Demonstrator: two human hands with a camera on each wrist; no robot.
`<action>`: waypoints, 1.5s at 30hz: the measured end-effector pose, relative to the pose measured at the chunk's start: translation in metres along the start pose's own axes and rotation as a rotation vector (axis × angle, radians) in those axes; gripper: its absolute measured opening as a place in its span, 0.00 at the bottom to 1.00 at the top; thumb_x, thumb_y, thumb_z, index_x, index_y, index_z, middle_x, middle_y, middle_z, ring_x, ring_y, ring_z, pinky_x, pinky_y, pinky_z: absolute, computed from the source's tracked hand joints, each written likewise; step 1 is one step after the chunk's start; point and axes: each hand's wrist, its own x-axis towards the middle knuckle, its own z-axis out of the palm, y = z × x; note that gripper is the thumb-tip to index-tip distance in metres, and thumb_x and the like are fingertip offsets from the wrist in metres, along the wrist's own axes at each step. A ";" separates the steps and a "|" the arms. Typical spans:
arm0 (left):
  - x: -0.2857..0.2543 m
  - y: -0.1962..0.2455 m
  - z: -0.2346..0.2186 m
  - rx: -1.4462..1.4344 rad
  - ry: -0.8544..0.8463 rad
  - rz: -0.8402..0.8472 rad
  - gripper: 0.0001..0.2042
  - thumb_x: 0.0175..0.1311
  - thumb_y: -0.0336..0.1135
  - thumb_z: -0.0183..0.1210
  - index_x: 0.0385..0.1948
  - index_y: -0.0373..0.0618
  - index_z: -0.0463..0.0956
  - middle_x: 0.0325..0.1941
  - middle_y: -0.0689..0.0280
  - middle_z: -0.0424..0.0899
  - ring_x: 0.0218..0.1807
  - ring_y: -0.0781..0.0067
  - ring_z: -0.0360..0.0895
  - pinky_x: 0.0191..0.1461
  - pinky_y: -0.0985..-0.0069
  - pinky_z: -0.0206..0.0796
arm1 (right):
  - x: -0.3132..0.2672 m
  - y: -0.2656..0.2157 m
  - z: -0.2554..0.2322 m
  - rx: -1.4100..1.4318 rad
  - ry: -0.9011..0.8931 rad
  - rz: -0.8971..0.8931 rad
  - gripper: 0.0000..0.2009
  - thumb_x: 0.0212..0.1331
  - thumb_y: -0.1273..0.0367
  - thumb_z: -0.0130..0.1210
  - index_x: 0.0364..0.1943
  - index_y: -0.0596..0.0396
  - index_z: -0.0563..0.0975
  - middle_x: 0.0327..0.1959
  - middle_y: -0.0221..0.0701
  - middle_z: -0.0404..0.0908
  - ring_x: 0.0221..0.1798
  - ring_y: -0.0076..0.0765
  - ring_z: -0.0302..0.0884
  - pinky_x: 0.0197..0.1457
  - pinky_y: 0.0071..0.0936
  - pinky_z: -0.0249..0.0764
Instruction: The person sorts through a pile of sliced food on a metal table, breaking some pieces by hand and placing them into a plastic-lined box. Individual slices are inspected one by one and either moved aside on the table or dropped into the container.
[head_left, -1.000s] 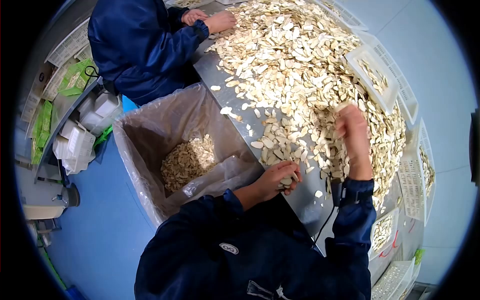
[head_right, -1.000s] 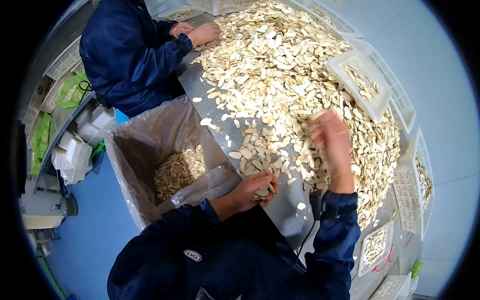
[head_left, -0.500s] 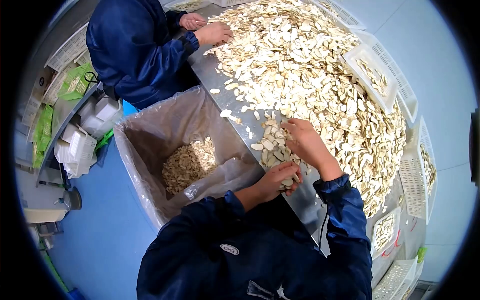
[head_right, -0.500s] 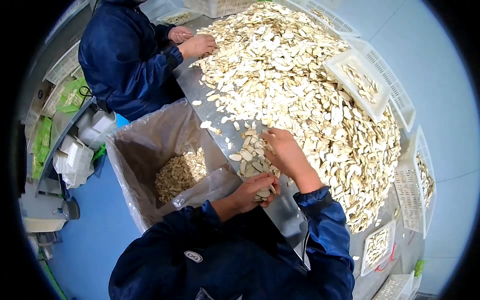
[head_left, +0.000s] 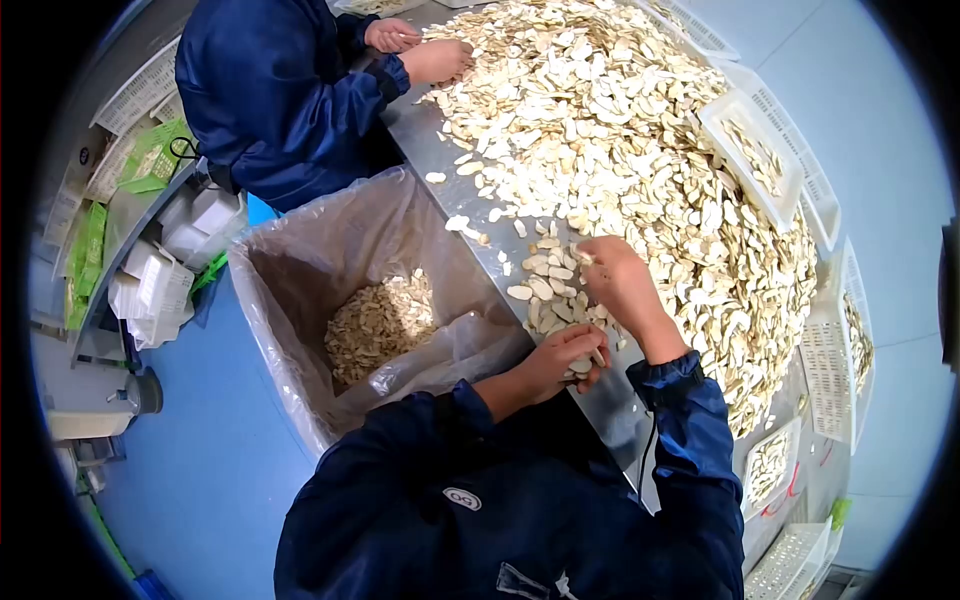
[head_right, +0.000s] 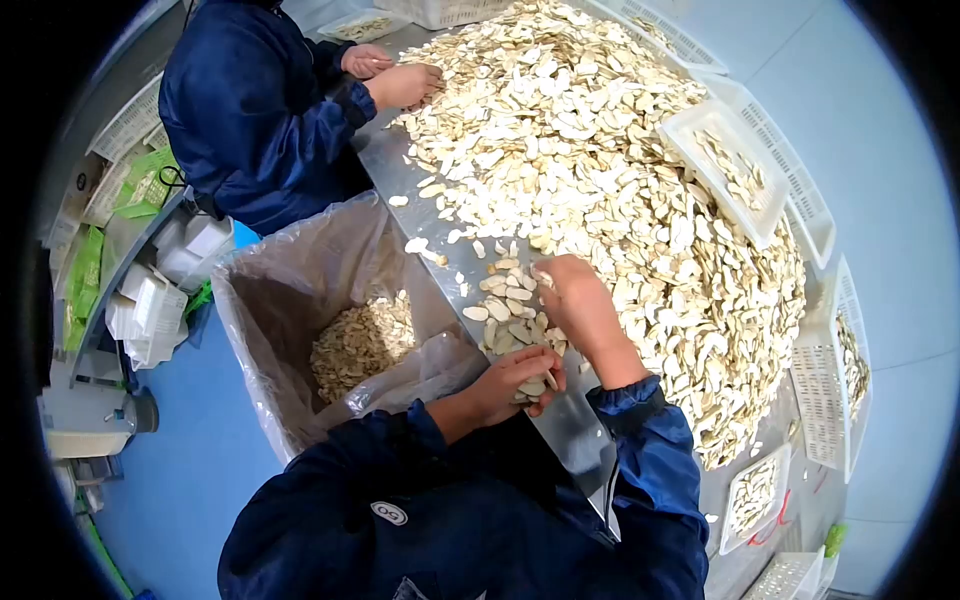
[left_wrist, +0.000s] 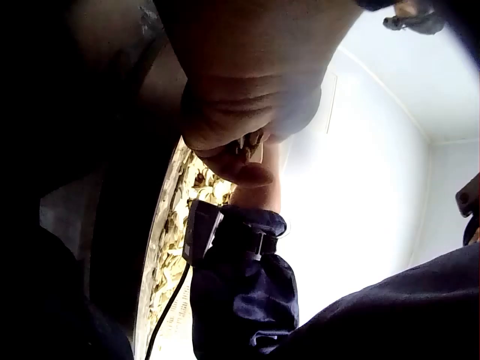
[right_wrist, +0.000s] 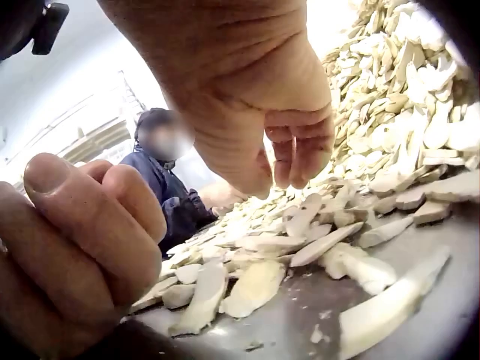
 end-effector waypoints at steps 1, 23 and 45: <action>0.000 0.000 0.000 0.005 0.001 0.004 0.10 0.76 0.42 0.49 0.46 0.46 0.71 0.39 0.63 0.79 0.31 0.76 0.76 0.28 0.78 0.68 | 0.000 -0.003 0.003 -0.011 -0.023 -0.050 0.11 0.53 0.73 0.61 0.42 0.54 0.81 0.43 0.41 0.82 0.50 0.51 0.78 0.52 0.41 0.77; -0.001 0.000 0.001 0.018 -0.019 0.024 0.12 0.76 0.42 0.49 0.48 0.44 0.71 0.41 0.61 0.79 0.33 0.74 0.75 0.30 0.76 0.67 | -0.007 0.003 0.002 0.732 -0.284 0.620 0.09 0.67 0.70 0.56 0.47 0.58 0.80 0.32 0.23 0.82 0.32 0.15 0.75 0.35 0.16 0.71; 0.001 -0.003 -0.008 -0.141 -0.047 0.049 0.15 0.77 0.49 0.43 0.45 0.49 0.72 0.35 0.65 0.80 0.29 0.77 0.76 0.27 0.79 0.64 | -0.003 -0.016 -0.034 0.417 -0.483 0.394 0.08 0.62 0.69 0.62 0.42 0.55 0.82 0.32 0.28 0.83 0.35 0.24 0.80 0.41 0.23 0.74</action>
